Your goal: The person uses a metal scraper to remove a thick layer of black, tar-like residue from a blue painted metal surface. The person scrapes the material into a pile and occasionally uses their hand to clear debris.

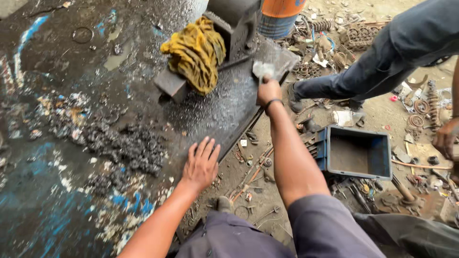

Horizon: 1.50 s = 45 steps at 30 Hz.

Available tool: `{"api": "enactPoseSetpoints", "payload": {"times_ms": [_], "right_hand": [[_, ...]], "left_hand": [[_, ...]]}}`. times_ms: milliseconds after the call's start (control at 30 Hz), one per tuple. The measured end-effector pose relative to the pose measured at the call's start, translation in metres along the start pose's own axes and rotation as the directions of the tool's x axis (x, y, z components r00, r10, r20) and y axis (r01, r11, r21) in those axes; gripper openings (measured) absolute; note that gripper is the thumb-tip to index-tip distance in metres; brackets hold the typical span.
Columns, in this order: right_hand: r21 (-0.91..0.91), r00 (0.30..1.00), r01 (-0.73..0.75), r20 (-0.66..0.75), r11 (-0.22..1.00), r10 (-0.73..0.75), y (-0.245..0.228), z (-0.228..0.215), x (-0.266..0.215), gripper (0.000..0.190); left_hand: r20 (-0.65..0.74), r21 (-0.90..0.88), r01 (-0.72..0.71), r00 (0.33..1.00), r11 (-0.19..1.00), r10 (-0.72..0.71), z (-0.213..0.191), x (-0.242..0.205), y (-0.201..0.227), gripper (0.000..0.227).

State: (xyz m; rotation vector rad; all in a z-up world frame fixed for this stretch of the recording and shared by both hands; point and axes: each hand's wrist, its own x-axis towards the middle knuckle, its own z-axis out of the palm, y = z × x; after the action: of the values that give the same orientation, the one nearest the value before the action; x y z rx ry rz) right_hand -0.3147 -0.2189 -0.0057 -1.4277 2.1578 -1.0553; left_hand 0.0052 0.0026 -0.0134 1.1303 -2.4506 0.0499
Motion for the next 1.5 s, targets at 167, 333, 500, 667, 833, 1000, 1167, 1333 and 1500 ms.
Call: {"api": "enactPoseSetpoints", "payload": {"times_ms": [167, 333, 500, 667, 833, 1000, 1167, 1333, 1500], "right_hand": [[0.453, 0.984, -0.107, 0.177, 0.885, 0.028, -0.039, -0.034, -0.146, 0.048], [0.577, 0.942, 0.028, 0.259, 0.817, -0.215, -0.069, -0.052, -0.281, 0.037], [0.587, 0.788, -0.022, 0.508, 0.809, -0.348, -0.110, -0.031, -0.423, 0.029], [0.740, 0.482, 0.086, 0.555, 0.667, -0.678, -0.189, -0.005, -0.522, 0.044], [0.475, 0.192, 0.782, 0.433, 0.404, -0.881, -0.275, 0.020, -0.586, 0.062], [0.422, 0.031, 0.868, 0.480, 0.262, -0.876, -0.324, 0.079, -0.645, 0.059], [0.379, -0.101, 0.923, 0.422, 0.074, -0.901, -0.350, 0.146, -0.685, 0.054], [0.346, -0.147, 0.937, 0.526, 0.052, -0.838, -0.353, 0.207, -0.719, 0.045], [0.560, -0.271, 0.829, 0.415, 0.009, -0.869, -0.358, 0.232, -0.753, 0.048]], "left_hand": [[-0.035, -0.008, -0.018, 0.999, 1.000, 0.018, 0.006, -0.004, -0.003, 0.057], [-0.276, -0.133, 0.047, 0.957, 0.990, -0.083, -0.036, -0.036, 0.018, 0.059], [-0.400, -0.216, 0.092, 0.900, 0.972, -0.174, -0.114, -0.139, 0.025, 0.046], [-0.437, -0.312, 0.131, 0.860, 0.941, -0.264, -0.181, -0.256, -0.014, 0.038], [-0.442, -0.376, 0.199, 0.820, 0.905, -0.364, -0.218, -0.354, -0.047, 0.033], [-0.451, -0.377, 0.363, 0.732, 0.852, -0.511, -0.224, -0.431, -0.067, 0.041], [-0.471, -0.417, 0.611, 0.488, 0.674, -0.734, -0.240, -0.499, -0.075, 0.049], [-0.241, -0.886, 0.291, 0.376, 0.361, -0.895, -0.242, -0.559, -0.064, 0.063], [-0.281, -0.949, 0.130, 0.056, 0.286, -0.958, -0.210, -0.567, -0.075, 0.046]]}}
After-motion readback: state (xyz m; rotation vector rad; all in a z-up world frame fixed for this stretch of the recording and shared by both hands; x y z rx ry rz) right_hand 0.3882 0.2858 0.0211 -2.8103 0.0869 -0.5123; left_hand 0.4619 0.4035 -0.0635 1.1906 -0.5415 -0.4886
